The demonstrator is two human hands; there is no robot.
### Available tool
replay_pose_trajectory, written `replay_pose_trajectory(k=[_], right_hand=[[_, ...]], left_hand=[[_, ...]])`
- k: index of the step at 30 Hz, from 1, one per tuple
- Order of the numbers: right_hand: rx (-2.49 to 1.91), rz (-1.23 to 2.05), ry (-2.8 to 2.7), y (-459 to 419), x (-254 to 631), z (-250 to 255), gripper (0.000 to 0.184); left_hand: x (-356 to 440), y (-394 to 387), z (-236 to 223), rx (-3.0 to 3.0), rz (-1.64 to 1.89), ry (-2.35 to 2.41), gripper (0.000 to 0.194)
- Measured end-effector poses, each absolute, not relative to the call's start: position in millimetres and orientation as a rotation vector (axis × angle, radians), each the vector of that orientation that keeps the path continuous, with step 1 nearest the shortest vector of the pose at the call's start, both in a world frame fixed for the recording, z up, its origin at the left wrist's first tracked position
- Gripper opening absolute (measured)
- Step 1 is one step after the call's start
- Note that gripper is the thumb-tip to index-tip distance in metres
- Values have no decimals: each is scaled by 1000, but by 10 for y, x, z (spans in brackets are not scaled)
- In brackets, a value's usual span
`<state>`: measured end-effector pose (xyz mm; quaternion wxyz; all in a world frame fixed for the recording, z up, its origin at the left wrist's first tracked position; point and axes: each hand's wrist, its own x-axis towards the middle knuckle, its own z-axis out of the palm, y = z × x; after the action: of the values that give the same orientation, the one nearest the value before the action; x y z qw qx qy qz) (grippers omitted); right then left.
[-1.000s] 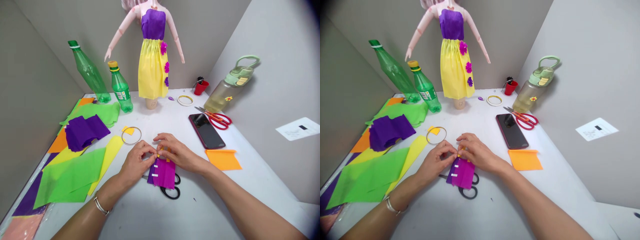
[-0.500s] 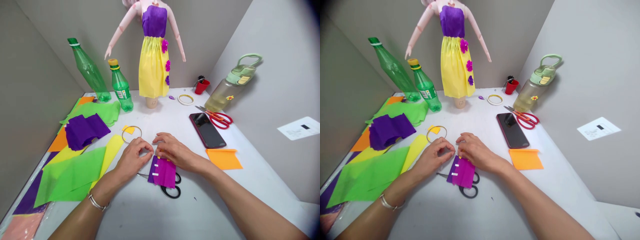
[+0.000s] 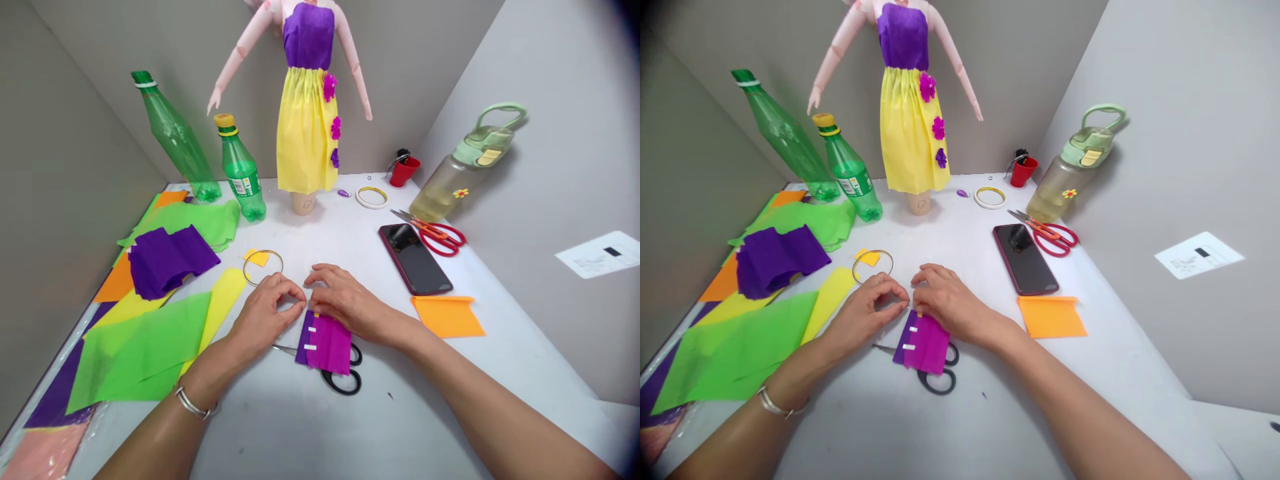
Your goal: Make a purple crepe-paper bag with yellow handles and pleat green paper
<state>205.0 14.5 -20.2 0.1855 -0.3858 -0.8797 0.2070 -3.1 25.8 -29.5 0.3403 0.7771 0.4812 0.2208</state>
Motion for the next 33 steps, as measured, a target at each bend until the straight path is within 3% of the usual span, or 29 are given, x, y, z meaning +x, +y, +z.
replay_pose_trajectory(k=[33], right_hand=[[-1113, 401, -2575, 150, 2000, -290, 9]], left_hand=[[-31, 279, -269, 1997, 594, 1278, 6]])
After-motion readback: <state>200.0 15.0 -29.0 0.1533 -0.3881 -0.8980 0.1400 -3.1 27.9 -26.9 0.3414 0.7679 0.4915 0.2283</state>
